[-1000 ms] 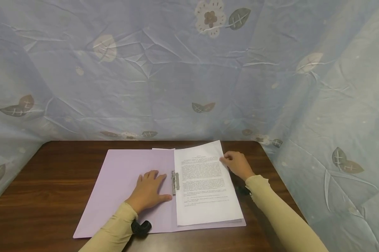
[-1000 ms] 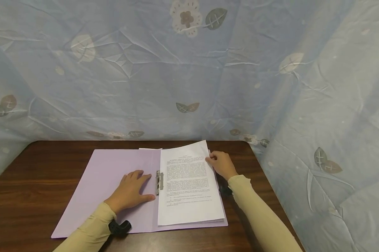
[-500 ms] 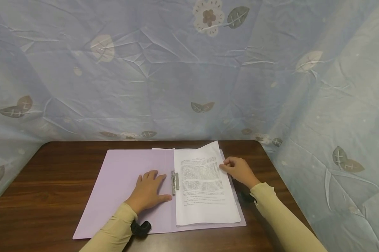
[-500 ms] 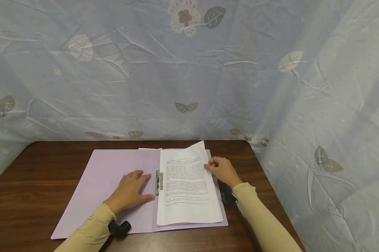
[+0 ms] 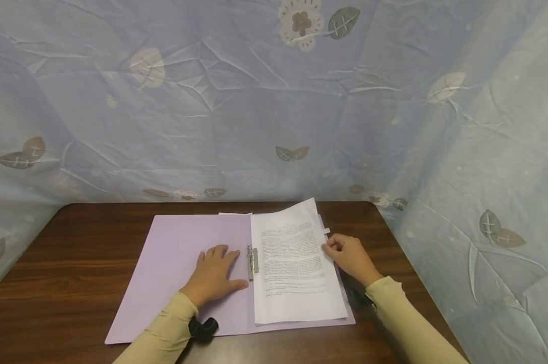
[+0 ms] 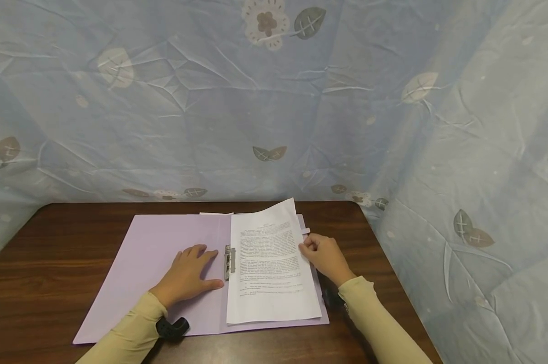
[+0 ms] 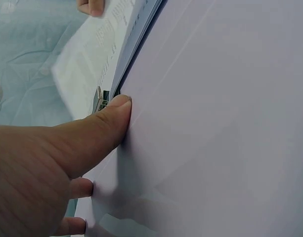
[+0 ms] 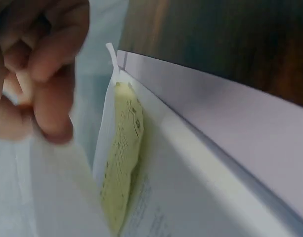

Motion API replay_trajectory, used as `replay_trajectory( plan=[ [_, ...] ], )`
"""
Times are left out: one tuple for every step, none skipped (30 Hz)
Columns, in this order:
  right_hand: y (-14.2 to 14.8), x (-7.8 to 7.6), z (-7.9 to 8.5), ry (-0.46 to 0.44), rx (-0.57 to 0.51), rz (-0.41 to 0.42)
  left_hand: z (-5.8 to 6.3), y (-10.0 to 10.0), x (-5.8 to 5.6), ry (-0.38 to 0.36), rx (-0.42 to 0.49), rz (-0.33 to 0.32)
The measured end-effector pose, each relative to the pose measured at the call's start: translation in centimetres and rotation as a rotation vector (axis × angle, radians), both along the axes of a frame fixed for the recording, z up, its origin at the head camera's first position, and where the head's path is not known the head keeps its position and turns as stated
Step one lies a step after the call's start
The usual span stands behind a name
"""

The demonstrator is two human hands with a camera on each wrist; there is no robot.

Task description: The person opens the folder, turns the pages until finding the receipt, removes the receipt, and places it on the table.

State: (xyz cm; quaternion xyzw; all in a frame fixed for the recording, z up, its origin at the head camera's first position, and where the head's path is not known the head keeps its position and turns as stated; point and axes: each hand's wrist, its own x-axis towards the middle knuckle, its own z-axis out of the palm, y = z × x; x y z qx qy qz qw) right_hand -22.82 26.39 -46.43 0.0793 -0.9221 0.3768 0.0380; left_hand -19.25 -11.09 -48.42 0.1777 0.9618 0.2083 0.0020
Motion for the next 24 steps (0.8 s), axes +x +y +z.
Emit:
replay_trajectory(
  plan=[
    [-0.1,0.1,0.1,0.043,0.027,-0.014,0.0,0.0,0.0,0.001,0.0,0.0],
    [-0.3,0.3,0.2,0.086,0.052,-0.026,0.0,0.0,0.0,0.002,0.0,-0.001],
    [-0.5,0.4,0.4,0.13,0.074,-0.039,0.0,0.0,0.0,0.003,0.001,-0.001],
    [-0.7,0.5,0.6,0.17,0.097,-0.047,0.0,-0.1,0.0,0.003,0.001,-0.001],
    [-0.9,0.5,0.8,0.206,0.117,-0.054,0.0,-0.1,-0.1,0.004,0.003,-0.001],
    [-1.2,0.6,1.0,0.234,0.132,-0.057,0.0,-0.1,-0.1,0.004,0.003,-0.001],
    [-1.4,0.6,1.3,0.258,0.144,-0.058,-0.1,-0.1,-0.1,0.005,0.003,0.0],
    [-1.6,0.7,1.6,0.275,0.153,-0.057,-0.1,-0.1,-0.2,0.007,0.003,-0.001],
    [-1.9,0.8,1.9,0.292,0.158,-0.056,-0.1,0.0,-0.2,0.005,0.001,0.0],
    [-2.2,0.8,2.2,0.305,0.162,-0.054,-0.2,0.0,-0.2,0.004,0.0,0.0],
    [-2.4,0.9,2.5,0.318,0.164,-0.052,-0.2,0.0,-0.2,0.002,-0.002,0.0],
    [-2.6,0.9,2.8,0.328,0.164,-0.048,-0.3,0.0,-0.2,0.001,-0.004,0.0],
    [-2.9,1.0,3.1,0.337,0.163,-0.044,-0.3,0.0,-0.2,0.0,-0.005,0.0],
    [-3.1,1.1,3.3,0.345,0.164,-0.04,-0.4,0.0,-0.2,-0.001,-0.007,0.001],
    [-3.4,1.1,3.6,0.352,0.163,-0.036,-0.4,0.0,-0.2,-0.005,-0.007,0.002],
    [-3.6,1.1,3.9,0.356,0.165,-0.033,-0.4,0.0,-0.2,-0.002,-0.003,0.003],
    [-3.8,1.1,4.2,0.359,0.167,-0.032,-0.4,0.0,-0.3,-0.002,-0.003,0.004],
    [-4.1,1.2,4.5,0.36,0.166,-0.031,-0.4,0.0,-0.2,-0.002,-0.003,0.004],
    [-4.3,1.2,4.7,0.36,0.169,-0.032,-0.4,0.0,-0.2,0.002,-0.003,0.004],
    [-4.6,1.1,4.9,0.359,0.168,-0.034,-0.4,0.0,-0.2,0.002,-0.005,0.004],
    [-4.8,1.1,5.2,0.359,0.164,-0.035,-0.4,0.0,-0.2,0.0,-0.005,0.004],
    [-5.1,1.1,5.5,0.357,0.16,-0.035,-0.3,0.0,-0.2,0.0,-0.007,0.004],
    [-5.4,1.1,5.7,0.355,0.154,-0.037,-0.3,0.0,-0.2,-0.004,-0.011,0.004],
    [-5.6,1.0,5.9,0.351,0.147,-0.036,-0.3,0.0,-0.2,-0.001,-0.009,0.003]
  ],
)
